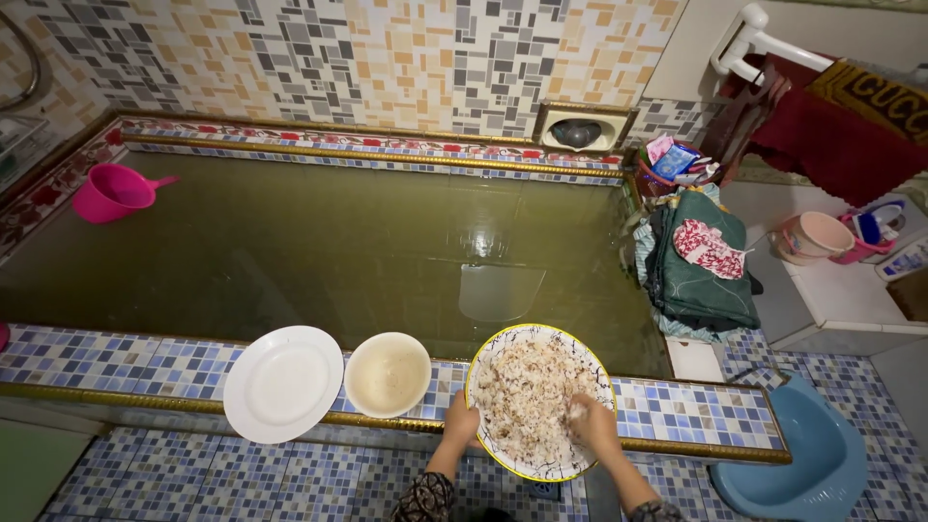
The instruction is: The person sorts shredded coconut by hand, transferring it between a plate and a bowl while sitting on the floor next to a large tub.
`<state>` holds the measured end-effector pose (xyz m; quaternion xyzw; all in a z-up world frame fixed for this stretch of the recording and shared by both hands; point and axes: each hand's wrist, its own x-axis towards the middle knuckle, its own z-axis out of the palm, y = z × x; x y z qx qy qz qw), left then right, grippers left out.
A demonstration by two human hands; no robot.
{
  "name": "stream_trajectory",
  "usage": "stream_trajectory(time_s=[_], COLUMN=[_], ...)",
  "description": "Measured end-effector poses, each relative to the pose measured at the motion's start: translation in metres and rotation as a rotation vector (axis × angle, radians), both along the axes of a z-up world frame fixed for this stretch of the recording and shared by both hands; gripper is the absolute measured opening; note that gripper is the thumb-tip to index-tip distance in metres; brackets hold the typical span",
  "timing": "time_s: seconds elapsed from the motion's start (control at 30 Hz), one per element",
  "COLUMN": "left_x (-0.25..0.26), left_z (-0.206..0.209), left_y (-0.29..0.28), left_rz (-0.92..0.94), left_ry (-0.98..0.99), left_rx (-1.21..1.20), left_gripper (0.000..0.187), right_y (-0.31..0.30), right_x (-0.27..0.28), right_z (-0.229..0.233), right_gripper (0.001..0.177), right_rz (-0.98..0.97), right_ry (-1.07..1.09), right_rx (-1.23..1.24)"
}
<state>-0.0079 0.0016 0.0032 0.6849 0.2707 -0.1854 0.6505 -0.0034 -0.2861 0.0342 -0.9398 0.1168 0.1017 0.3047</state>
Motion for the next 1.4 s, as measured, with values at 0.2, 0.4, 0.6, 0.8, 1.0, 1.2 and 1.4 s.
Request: stream_trajectory(time_s=[0.2,0.4,0.6,0.8,1.0,1.2,1.4], left_x=[0.000,0.000,-0.003,0.000,-0.001,0.000,0.000], left_z=[0.011,0.008,0.016,0.005,-0.002,0.002,0.006], left_y=[-0.001,0.000,0.003,0.003,0.001,0.001,0.004], left_rz=[-0.047,-0.087,-0.062,-0.040,-0.071,-0.067,-0.087], left_ry=[-0.018,-0.028,-0.001,0.001,-0.066,-0.053,-0.059], left_rx=[0.038,0.093,0.003,-0.040,0.048,0.021,0.044], left_gripper=[0.045,0.049,0.053,0.052,0.049,0.051,0.054], right_y=[-0.012,0.019,0.057,0.022,-0.005,-0.013,0.010], right_x=[0.034,0.031,-0.040,-0.033,0.016,0.035,0.004], right_z=[0.009,0.050,0.043,-0.001,0.025,0.066,0.070], right_gripper=[0.040,0.057,0.058,0.061,0.050,0.062,0.081], right_rz=[-0.038,0.065,0.278,0.145,0.007,0.065,0.232], right_ry=[-0.051,-0.101,-0.180,-0.109,-0.007,0.067,0.202], right_rx=[0.428,0.071,-0.293,-0.165,0.009,0.194,-0.288])
